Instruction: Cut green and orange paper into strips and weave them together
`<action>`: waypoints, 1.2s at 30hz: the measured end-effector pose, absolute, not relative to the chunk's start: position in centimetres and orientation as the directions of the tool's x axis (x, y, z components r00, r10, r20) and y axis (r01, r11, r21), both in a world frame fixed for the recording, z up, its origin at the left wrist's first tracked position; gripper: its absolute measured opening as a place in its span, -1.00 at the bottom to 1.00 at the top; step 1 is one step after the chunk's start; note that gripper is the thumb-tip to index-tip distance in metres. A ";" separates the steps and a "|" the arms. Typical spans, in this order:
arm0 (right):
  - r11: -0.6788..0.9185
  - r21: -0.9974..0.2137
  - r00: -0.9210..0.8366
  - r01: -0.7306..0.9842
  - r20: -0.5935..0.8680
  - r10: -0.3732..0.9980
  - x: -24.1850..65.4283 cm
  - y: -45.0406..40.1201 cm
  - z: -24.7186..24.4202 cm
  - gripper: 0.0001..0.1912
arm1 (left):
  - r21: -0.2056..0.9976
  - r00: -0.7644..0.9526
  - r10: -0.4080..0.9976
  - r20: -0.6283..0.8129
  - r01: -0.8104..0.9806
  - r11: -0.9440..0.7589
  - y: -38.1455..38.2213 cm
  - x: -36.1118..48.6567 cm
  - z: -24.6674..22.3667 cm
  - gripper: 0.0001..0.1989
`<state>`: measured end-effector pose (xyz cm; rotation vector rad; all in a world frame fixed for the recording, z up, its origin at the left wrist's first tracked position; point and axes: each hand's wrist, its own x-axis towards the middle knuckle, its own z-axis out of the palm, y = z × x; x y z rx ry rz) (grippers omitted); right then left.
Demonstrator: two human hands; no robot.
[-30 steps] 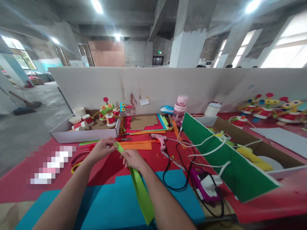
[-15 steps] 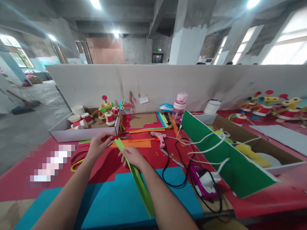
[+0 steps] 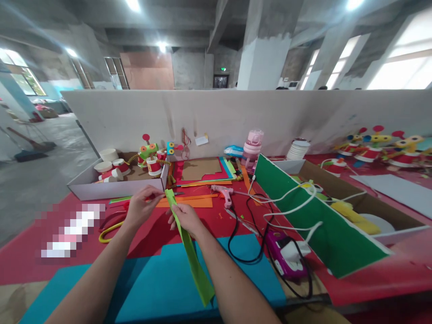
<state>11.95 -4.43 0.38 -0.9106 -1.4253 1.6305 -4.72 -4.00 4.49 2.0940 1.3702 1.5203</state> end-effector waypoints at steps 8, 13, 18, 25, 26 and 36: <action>-0.063 -0.994 -0.432 -0.086 -0.019 0.902 11.8 -4.6 0.5 -0.52 | 0.227 0.287 0.600 0.747 0.739 -0.635 -4.0 -4.6 3.7 -0.87; -0.084 -0.995 -0.472 -0.061 -0.045 0.880 11.7 -4.8 0.6 -0.53 | 0.211 0.292 0.635 0.716 0.776 -0.595 -4.3 -4.5 4.1 -0.84; -0.096 -0.989 -0.422 -0.113 -0.040 0.906 11.9 -4.1 0.2 -0.53 | 0.496 0.134 0.708 0.694 0.624 -0.604 -4.4 -4.6 4.4 -0.84; -0.064 -0.984 -0.323 -0.164 -0.007 0.946 12.0 -4.1 0.7 -0.63 | 0.742 0.005 0.814 0.580 0.408 -0.531 -4.2 -5.1 4.3 -0.84; -0.044 -0.988 -0.328 -0.149 0.007 0.945 11.9 -4.2 0.8 -0.64 | 0.699 0.006 0.787 0.617 0.456 -0.551 -4.1 -5.0 4.2 -0.86; -0.032 -0.994 -0.463 -0.101 0.019 0.886 11.7 -4.8 0.7 -0.64 | 0.210 0.262 0.562 0.785 0.740 -0.639 -4.0 -4.6 3.6 -0.84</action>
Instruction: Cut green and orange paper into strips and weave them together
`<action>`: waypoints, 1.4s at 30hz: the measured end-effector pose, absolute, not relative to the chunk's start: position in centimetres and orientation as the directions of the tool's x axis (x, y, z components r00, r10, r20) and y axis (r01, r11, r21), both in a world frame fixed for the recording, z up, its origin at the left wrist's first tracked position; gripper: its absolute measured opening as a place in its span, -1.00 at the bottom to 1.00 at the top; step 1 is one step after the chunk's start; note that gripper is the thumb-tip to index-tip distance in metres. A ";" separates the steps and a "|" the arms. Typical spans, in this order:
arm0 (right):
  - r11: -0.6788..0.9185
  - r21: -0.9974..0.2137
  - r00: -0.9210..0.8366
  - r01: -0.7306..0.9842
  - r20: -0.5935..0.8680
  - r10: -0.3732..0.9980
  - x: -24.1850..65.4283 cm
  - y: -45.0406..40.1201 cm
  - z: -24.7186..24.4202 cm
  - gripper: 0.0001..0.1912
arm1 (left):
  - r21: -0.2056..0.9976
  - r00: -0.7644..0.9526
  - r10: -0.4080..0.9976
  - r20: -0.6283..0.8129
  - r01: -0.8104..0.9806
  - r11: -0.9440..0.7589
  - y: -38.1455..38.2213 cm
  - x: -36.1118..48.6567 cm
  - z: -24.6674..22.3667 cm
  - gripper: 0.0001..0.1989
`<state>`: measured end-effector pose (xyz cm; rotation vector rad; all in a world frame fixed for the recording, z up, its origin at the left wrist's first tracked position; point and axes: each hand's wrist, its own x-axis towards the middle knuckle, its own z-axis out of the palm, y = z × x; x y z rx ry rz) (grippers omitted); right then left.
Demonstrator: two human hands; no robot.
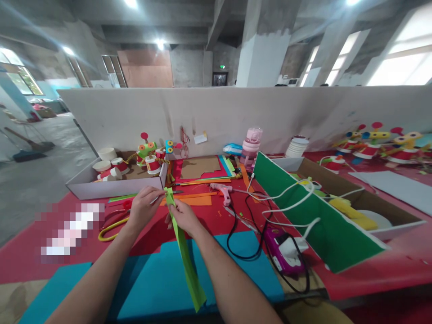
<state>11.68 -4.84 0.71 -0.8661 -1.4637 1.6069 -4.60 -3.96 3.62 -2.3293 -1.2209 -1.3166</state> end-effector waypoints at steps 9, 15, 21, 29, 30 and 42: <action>-0.058 -0.992 -0.488 -0.117 0.007 0.873 11.6 -5.1 1.1 -0.63 | -0.028 0.421 0.577 0.700 0.823 -0.567 -4.3 -4.6 4.4 -0.82; -0.066 -0.987 -0.433 -0.145 0.004 0.902 11.9 -4.8 1.1 -0.65 | 0.350 0.070 0.629 0.774 0.781 -0.518 -4.2 -4.8 4.2 -0.85; -0.061 -0.969 -0.460 -0.239 0.058 0.886 11.9 -4.8 1.4 -0.63 | 0.975 -0.115 0.971 0.211 0.091 -0.202 -3.9 -4.8 4.0 -0.68; -0.111 -0.954 -0.548 -0.279 0.063 0.834 11.4 -5.2 1.2 -0.67 | 0.978 0.284 0.959 0.007 -0.202 0.053 -5.1 -3.4 4.0 -0.69; -0.109 -0.950 -0.544 -0.291 0.070 0.836 11.4 -5.2 1.2 -0.67 | 0.979 0.287 0.958 0.007 -0.199 0.052 -5.1 -3.3 3.9 -0.69; -0.201 -0.905 -0.545 -0.374 0.040 0.837 11.3 -5.4 1.1 -0.65 | 0.990 0.196 0.980 0.007 -0.142 0.022 -5.2 -3.3 4.4 -0.69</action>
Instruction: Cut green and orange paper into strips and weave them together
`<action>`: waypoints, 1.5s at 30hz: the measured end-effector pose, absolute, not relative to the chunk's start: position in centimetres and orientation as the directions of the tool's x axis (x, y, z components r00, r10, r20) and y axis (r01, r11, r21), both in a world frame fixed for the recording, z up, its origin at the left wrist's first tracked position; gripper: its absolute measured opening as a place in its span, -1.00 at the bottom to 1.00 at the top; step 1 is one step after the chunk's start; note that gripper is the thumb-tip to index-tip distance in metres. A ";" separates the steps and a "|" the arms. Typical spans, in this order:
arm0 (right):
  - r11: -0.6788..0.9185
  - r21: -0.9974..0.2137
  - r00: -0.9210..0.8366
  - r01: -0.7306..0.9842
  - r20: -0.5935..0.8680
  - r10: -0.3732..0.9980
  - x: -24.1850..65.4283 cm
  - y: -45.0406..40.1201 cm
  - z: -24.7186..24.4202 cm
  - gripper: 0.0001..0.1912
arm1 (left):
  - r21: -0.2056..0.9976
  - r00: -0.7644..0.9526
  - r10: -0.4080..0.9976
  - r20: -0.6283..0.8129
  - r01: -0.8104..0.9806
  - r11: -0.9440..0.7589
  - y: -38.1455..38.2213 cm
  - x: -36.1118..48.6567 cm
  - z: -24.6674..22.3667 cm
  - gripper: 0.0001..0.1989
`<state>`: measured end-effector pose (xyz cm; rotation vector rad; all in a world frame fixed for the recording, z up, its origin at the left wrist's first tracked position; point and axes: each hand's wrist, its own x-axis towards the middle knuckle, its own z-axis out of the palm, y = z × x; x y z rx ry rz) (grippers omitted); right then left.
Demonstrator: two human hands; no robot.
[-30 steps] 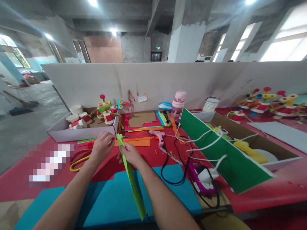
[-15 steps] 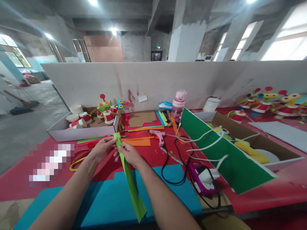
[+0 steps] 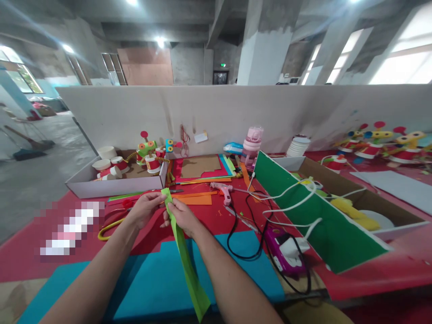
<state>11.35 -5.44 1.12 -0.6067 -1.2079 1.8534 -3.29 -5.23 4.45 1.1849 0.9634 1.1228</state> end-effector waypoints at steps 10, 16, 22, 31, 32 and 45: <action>-0.212 -0.890 -0.515 -0.405 0.030 0.857 11.1 -5.1 1.1 -0.63 | 0.984 0.280 0.960 0.027 -0.177 0.024 -5.9 -2.6 4.8 -0.66; -0.211 -0.881 -0.512 -0.424 0.042 0.858 11.1 -5.1 0.9 -0.64 | 0.984 0.272 0.962 0.036 -0.178 0.014 -5.9 -2.6 4.7 -0.68; -0.221 -0.881 -0.509 -0.418 0.026 0.860 11.1 -5.0 0.8 -0.67 | 0.987 0.244 0.969 0.020 -0.162 0.020 -6.0 -2.5 4.8 -0.68; -0.231 -0.868 -0.506 -0.440 0.026 0.862 10.9 -4.7 0.5 -0.62 | 0.987 0.195 0.980 0.044 -0.158 -0.013 -5.9 -2.3 4.5 -0.68; -0.232 -0.865 -0.503 -0.445 0.027 0.864 10.9 -4.7 0.4 -0.62 | 0.988 0.204 0.978 0.047 -0.156 -0.014 -5.9 -2.3 4.5 -0.68; -0.166 -0.768 -0.297 -0.618 0.034 0.954 14.4 -3.1 1.8 -0.70 | 0.808 -0.347 0.933 0.096 -0.520 -0.277 -3.0 -7.7 5.7 -0.66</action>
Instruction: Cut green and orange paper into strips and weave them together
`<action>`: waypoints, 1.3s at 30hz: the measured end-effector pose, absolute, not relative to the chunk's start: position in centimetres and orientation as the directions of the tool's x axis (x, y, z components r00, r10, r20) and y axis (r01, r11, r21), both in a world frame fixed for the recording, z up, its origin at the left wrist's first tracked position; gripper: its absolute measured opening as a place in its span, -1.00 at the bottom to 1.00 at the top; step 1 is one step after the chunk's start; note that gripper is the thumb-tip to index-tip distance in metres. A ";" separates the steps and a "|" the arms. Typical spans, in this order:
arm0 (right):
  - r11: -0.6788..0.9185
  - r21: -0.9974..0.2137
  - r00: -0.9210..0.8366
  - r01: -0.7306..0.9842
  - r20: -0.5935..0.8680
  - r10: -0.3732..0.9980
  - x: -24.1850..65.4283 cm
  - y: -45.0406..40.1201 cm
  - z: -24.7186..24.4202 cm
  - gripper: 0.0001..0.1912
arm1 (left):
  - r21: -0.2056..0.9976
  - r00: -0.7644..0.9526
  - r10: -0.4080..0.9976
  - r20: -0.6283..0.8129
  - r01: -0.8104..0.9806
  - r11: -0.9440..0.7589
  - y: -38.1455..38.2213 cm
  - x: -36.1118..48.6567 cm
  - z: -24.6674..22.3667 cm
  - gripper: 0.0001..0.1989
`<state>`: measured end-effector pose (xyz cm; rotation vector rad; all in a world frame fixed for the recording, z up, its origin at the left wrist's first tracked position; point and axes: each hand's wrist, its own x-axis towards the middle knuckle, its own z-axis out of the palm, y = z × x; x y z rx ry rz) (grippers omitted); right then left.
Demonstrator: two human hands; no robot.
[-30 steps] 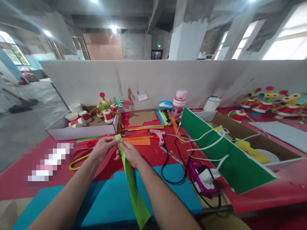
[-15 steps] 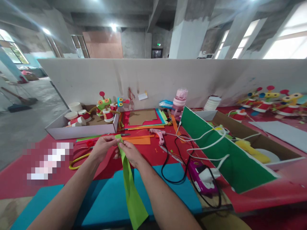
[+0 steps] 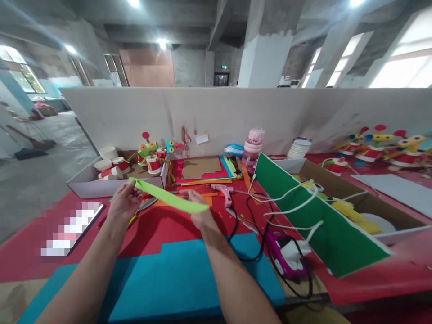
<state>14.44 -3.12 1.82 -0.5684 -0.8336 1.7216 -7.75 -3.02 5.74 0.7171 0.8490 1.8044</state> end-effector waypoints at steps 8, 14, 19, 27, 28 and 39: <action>-0.073 -0.800 -0.239 -0.595 0.090 0.967 11.7 -3.7 1.1 -0.58 | 0.916 -0.205 0.971 0.120 -0.354 -0.188 -3.9 -3.3 3.9 -0.64; -0.067 -0.690 -0.144 -0.720 0.055 0.988 11.7 -3.3 1.0 -0.73 | 0.949 -0.065 0.988 0.137 -0.276 -0.150 -4.1 -2.3 2.9 -0.70; -0.069 -0.715 -0.141 -0.696 0.042 0.989 11.7 -3.4 1.1 -0.71 | 0.963 -0.025 0.985 0.172 -0.207 -0.173 -4.3 -2.0 2.8 -0.73; -0.046 -0.721 -0.090 -0.691 0.022 0.996 11.5 -3.8 1.4 -0.71 | 0.964 -0.022 0.980 0.200 -0.176 -0.200 -4.5 -2.0 3.0 -0.74; -0.047 -0.716 -0.087 -0.696 0.019 0.996 11.5 -3.9 1.4 -0.71 | 0.964 -0.016 0.980 0.197 -0.179 -0.197 -4.5 -1.9 3.1 -0.74; -0.070 -0.684 -0.067 -0.726 -0.031 0.997 11.6 -3.6 1.0 -0.71 | 0.962 -0.044 0.984 0.174 -0.204 -0.179 -4.7 -1.9 3.2 -0.76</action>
